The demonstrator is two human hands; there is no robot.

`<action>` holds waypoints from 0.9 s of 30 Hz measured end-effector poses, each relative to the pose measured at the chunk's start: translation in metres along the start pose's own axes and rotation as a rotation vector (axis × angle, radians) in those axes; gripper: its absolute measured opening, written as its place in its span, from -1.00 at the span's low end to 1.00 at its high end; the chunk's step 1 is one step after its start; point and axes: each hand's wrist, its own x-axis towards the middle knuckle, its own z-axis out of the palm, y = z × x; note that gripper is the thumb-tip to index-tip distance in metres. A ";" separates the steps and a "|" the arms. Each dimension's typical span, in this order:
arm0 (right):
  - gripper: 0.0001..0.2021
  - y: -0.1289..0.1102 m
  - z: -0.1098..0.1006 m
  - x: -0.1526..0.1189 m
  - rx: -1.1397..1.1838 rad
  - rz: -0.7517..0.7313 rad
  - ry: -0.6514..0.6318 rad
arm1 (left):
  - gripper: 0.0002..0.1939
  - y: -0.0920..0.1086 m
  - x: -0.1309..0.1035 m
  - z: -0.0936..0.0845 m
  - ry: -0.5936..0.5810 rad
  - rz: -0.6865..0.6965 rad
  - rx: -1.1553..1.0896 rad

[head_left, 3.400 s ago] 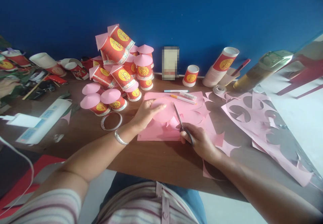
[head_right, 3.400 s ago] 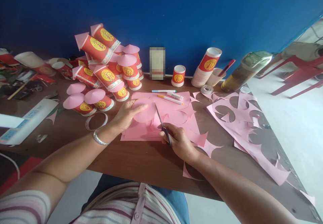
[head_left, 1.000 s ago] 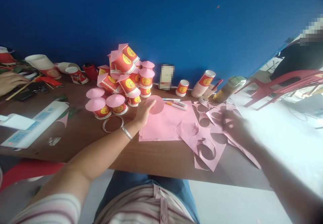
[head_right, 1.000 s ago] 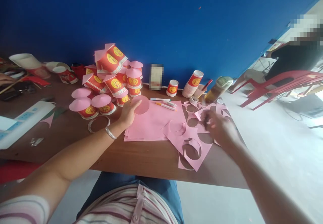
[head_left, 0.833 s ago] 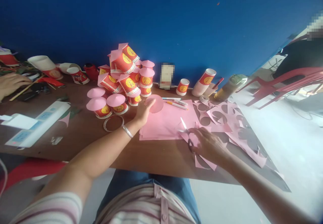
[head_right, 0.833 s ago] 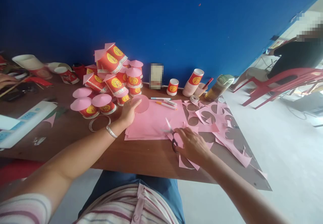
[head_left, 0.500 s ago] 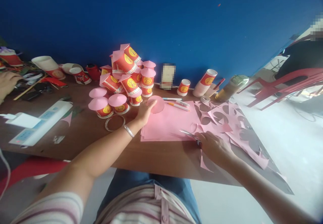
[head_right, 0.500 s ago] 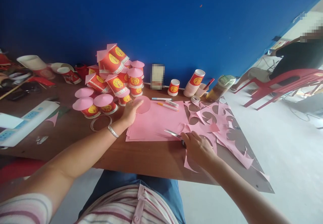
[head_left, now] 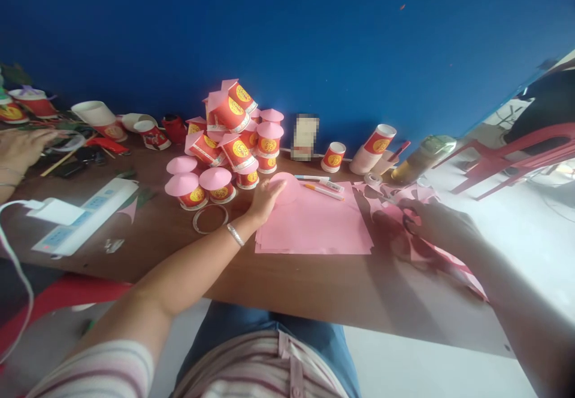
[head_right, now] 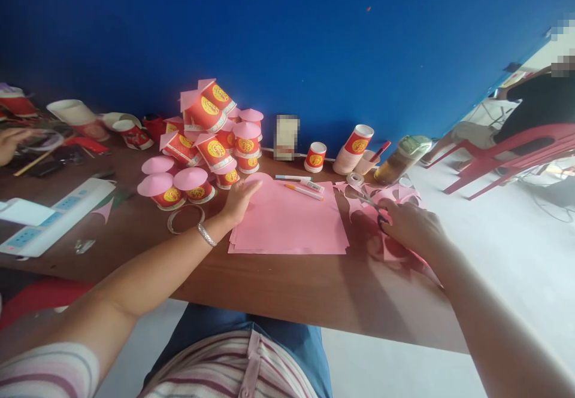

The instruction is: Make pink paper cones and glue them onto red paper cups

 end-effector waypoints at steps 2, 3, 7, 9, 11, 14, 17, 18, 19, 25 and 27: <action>-0.59 -0.002 -0.005 -0.001 0.019 0.054 -0.061 | -0.72 -0.002 0.000 0.000 -0.001 -0.006 0.005; -0.59 -0.002 -0.008 -0.001 0.027 0.104 -0.059 | -0.71 -0.003 0.001 0.000 0.001 -0.006 0.003; -0.60 0.005 -0.020 0.001 0.074 0.286 0.089 | -0.68 -0.007 0.002 0.000 -0.002 0.014 -0.010; -0.60 0.007 -0.024 0.005 0.106 0.325 0.205 | -0.67 -0.008 0.002 0.000 -0.011 0.019 -0.006; -0.59 0.008 -0.026 0.011 0.126 0.339 0.349 | -0.68 -0.009 0.003 0.000 -0.020 0.030 0.010; -0.56 0.011 -0.026 0.022 0.114 0.340 0.460 | -0.68 -0.009 0.002 -0.001 -0.039 0.029 0.039; -0.55 0.014 -0.022 0.029 0.154 0.358 0.405 | -0.66 -0.008 0.001 -0.002 -0.046 0.001 0.054; -0.56 0.015 -0.021 0.029 0.188 0.369 0.407 | -0.66 -0.008 0.001 -0.002 -0.048 -0.007 0.056; -0.57 0.015 -0.020 0.028 0.228 0.381 0.433 | -0.66 -0.008 0.001 -0.001 -0.054 -0.011 0.055; -0.61 -0.005 -0.020 0.003 0.584 0.211 0.702 | -0.68 -0.009 0.000 -0.001 -0.078 0.005 0.055; -0.65 -0.018 -0.013 -0.011 0.546 0.085 0.545 | -0.68 -0.007 0.000 -0.002 -0.053 -0.006 0.061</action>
